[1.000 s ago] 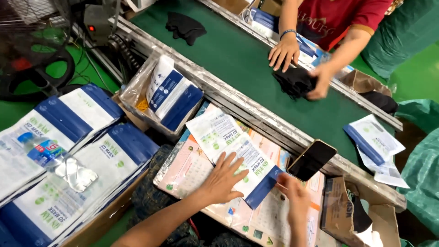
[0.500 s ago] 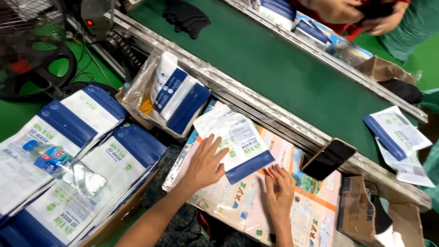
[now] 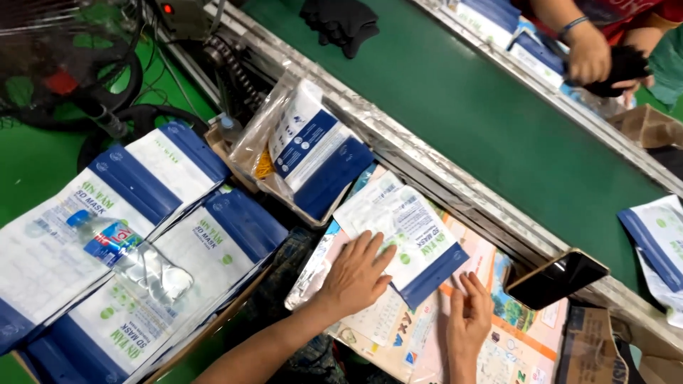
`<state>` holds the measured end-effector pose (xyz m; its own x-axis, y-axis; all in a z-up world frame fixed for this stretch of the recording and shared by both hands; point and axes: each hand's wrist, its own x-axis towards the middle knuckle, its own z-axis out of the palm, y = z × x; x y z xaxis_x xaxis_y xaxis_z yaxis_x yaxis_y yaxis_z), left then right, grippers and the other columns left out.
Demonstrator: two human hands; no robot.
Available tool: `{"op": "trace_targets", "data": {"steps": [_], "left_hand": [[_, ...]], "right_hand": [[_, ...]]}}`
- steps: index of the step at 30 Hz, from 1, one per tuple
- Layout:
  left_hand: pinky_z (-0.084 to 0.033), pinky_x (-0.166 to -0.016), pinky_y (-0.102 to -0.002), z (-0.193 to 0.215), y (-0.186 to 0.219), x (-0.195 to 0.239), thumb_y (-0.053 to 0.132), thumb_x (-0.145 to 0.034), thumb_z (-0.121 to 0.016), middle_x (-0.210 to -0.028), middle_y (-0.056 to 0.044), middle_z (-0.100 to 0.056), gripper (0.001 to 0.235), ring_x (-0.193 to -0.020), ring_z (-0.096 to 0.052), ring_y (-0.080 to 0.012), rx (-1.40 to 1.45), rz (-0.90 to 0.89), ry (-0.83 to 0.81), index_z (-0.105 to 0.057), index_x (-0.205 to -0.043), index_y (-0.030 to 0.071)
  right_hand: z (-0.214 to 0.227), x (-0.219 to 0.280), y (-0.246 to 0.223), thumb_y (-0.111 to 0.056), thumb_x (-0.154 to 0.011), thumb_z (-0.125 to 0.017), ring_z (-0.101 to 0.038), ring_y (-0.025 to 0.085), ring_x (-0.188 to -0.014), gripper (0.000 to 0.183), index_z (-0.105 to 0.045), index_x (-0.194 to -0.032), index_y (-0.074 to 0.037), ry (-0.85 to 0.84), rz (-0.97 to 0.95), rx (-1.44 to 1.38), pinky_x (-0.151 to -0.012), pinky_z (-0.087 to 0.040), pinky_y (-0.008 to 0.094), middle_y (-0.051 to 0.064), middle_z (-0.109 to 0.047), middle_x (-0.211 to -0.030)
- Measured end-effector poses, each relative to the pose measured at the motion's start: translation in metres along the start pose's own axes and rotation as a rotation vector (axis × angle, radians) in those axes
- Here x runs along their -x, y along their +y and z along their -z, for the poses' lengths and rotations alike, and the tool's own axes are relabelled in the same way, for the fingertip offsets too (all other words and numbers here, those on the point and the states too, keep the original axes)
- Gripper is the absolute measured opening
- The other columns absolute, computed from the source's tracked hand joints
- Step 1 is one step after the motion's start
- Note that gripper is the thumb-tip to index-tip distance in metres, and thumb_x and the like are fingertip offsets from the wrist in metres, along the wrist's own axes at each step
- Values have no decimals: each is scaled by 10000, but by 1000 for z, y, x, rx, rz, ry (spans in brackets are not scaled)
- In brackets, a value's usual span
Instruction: The recorder picks up face masks from a conveyor belt and inserts them into blue retail pouches.
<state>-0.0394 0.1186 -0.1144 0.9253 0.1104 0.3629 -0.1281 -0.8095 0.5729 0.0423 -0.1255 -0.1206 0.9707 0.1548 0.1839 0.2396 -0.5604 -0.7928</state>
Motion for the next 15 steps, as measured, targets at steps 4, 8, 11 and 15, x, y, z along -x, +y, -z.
{"op": "trace_targets", "data": {"steps": [4, 8, 11, 15], "left_hand": [[-376, -1074, -527, 1, -3, -1, 283, -914, -687, -1413, -301, -500, 600, -1330, -423, -442, 86, -2, -35, -559, -1419, -14], [-375, -1069, -542, 0, -6, 1, 317, -907, -706, -1387, -299, -512, 594, -1324, -432, -428, 54, -53, 156, -580, -1378, -22], [-389, -1086, -518, 2, -7, 3, 284, -953, -707, -1378, -236, -558, 504, -1322, -463, -368, 87, -62, 184, -630, -1346, -23], [-451, -1039, -488, -4, -25, -7, 214, -969, -681, -1280, -195, -611, 362, -1237, -534, -330, 135, -94, 270, -672, -1260, -1]], "right_hand": [[0, 3, 7, -136, -1049, -565, -531, 205, -1319, 298, -658, -1303, -10, 38, 61, -6, -994, -505, 312, 147, -521, -1470], [0, 3, 23, -142, -1086, -518, -574, 193, -1288, 276, -649, -1271, 15, 93, 9, -106, -1042, -520, 303, 149, -526, -1462], [-1, 3, 18, -141, -1109, -495, -580, 194, -1288, 269, -660, -1243, 24, 117, -18, -108, -1065, -522, 297, 147, -565, -1432], [-1, 2, 20, -117, -1109, -501, -556, 210, -1292, 267, -683, -1224, 42, 129, 9, 7, -1051, -494, 310, 161, -612, -1385]]}}
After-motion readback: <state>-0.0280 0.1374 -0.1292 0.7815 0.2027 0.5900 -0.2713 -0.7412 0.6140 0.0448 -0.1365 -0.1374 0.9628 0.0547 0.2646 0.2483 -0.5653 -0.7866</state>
